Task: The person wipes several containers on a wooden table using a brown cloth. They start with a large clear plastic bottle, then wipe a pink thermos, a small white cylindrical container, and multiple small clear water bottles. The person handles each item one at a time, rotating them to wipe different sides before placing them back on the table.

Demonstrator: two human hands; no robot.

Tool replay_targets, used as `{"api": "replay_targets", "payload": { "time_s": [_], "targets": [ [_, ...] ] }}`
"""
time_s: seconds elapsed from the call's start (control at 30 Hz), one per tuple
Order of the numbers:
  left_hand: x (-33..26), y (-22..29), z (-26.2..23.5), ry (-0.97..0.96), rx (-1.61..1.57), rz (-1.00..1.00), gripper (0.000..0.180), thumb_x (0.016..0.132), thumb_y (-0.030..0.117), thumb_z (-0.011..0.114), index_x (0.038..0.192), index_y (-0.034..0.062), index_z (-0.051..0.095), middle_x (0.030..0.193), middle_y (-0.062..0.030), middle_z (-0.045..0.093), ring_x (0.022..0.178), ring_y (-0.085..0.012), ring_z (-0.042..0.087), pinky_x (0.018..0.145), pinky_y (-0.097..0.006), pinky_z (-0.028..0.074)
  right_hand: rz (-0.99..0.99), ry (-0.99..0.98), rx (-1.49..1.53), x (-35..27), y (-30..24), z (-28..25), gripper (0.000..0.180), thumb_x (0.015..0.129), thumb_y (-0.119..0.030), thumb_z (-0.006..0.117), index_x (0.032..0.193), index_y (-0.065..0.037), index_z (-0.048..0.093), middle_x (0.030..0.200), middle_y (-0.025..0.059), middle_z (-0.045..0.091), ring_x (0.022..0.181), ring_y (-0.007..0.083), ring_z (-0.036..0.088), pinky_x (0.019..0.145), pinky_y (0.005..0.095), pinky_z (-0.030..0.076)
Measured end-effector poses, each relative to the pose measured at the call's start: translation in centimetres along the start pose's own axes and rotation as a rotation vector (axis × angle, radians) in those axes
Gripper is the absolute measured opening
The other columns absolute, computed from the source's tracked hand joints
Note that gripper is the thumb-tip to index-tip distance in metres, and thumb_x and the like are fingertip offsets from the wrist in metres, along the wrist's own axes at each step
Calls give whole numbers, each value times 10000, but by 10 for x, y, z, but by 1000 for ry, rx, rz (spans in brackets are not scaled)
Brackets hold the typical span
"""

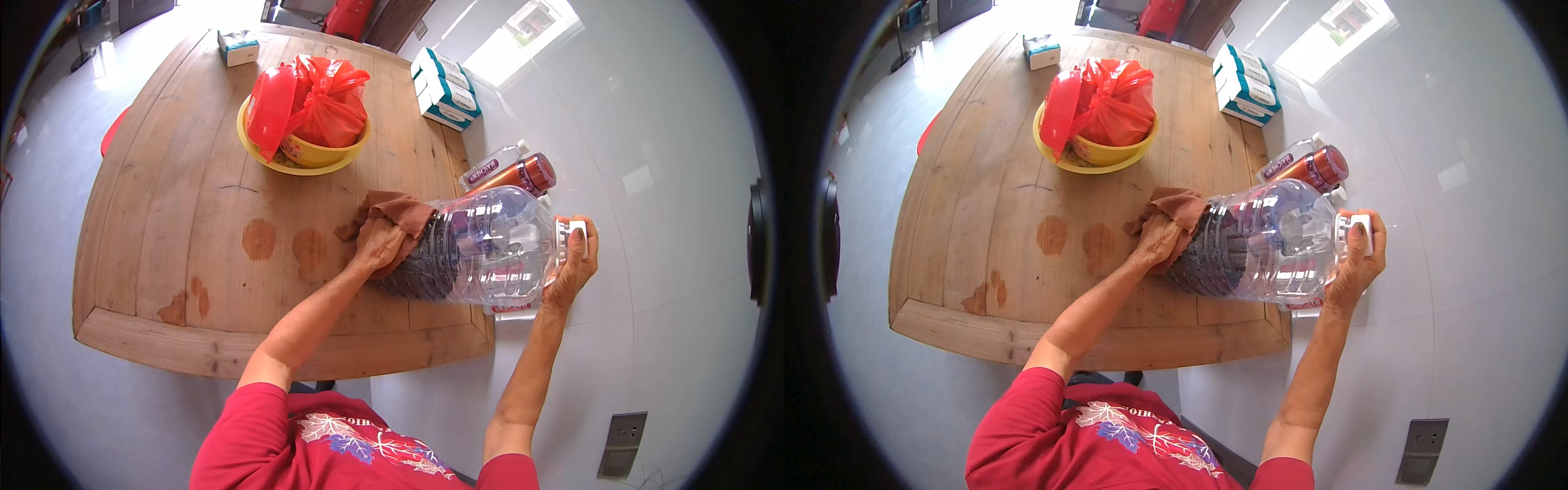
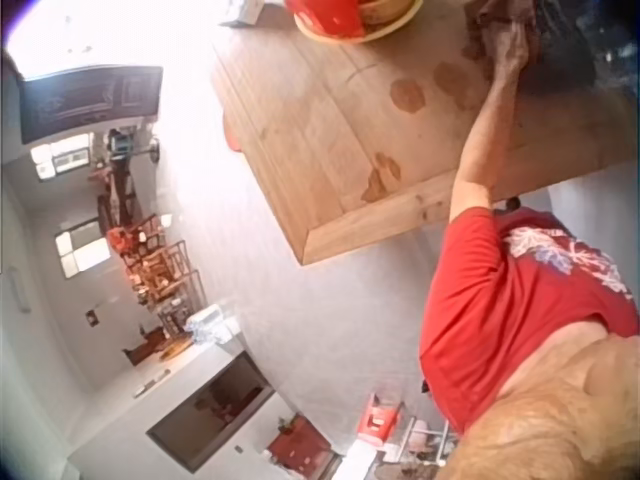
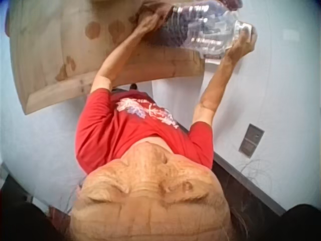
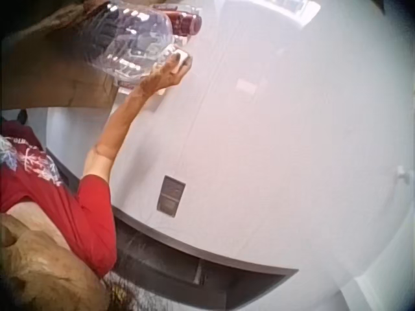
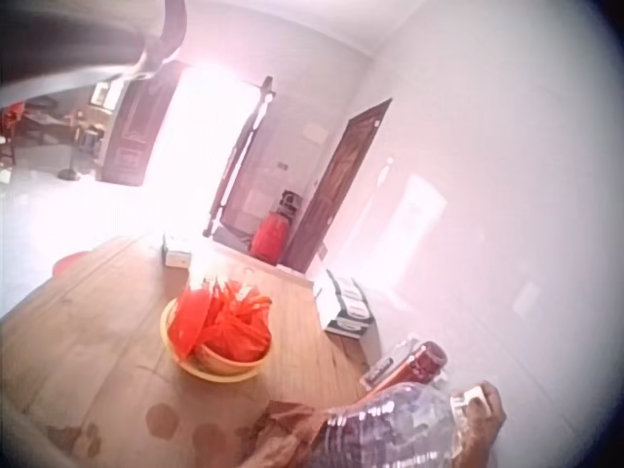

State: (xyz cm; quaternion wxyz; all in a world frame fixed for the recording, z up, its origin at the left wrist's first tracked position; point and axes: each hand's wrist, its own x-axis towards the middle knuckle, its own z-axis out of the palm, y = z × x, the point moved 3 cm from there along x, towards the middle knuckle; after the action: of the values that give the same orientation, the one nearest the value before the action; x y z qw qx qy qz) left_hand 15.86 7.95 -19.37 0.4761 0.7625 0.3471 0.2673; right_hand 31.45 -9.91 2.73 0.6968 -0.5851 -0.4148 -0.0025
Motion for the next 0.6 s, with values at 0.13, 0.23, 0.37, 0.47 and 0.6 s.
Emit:
{"api": "replay_targets", "payload": {
  "time_s": [0.13, 0.23, 0.37, 0.47, 0.6],
  "targets": [
    [-9, -43, 19, 246, -442, -208, 352, 863, 394, 564, 846, 58, 670, 772, -109, 665, 708, -273, 626, 629, -347, 469, -6, 5, 4, 3, -4, 11, 366, 880, -206, 658, 1143, 21, 539, 977, 130, 629, 906, 181, 584, 817, 302, 483],
    [-49, -25, 19, 114, -1024, -483, 438, 824, 472, 643, 989, 66, 636, 855, 12, 597, 785, -128, 548, 666, -266, 423, 8, 9, 21, 3, 0, 5, 333, 892, -170, 642, 1143, 23, 540, 967, 120, 624, 892, 173, 586, 800, 292, 486],
    [-83, -9, 21, 72, -1456, -448, 286, 762, 354, 741, 926, 162, 607, 724, 30, 583, 604, -64, 523, 503, -231, 379, 7, 19, 87, 7, 3, 13, 288, 905, -126, 619, 1139, 26, 548, 965, 99, 612, 873, 149, 585, 770, 271, 490],
    [-88, 0, 20, -34, -1610, -448, 314, 738, 277, 783, 963, 153, 602, 800, 44, 595, 671, -64, 549, 526, -220, 402, 13, 54, 78, 7, -1, 17, 292, 902, -137, 626, 1134, 27, 554, 964, 83, 602, 870, 134, 582, 751, 258, 489],
    [-96, 23, -5, 78, -1306, -365, 385, 753, 328, 792, 997, 100, 601, 900, -2, 616, 834, -82, 582, 655, -236, 457, 93, 167, 44, 1, -4, 7, 332, 892, -182, 646, 1130, 30, 555, 955, 73, 594, 864, 124, 575, 725, 246, 480]
  ]
}}
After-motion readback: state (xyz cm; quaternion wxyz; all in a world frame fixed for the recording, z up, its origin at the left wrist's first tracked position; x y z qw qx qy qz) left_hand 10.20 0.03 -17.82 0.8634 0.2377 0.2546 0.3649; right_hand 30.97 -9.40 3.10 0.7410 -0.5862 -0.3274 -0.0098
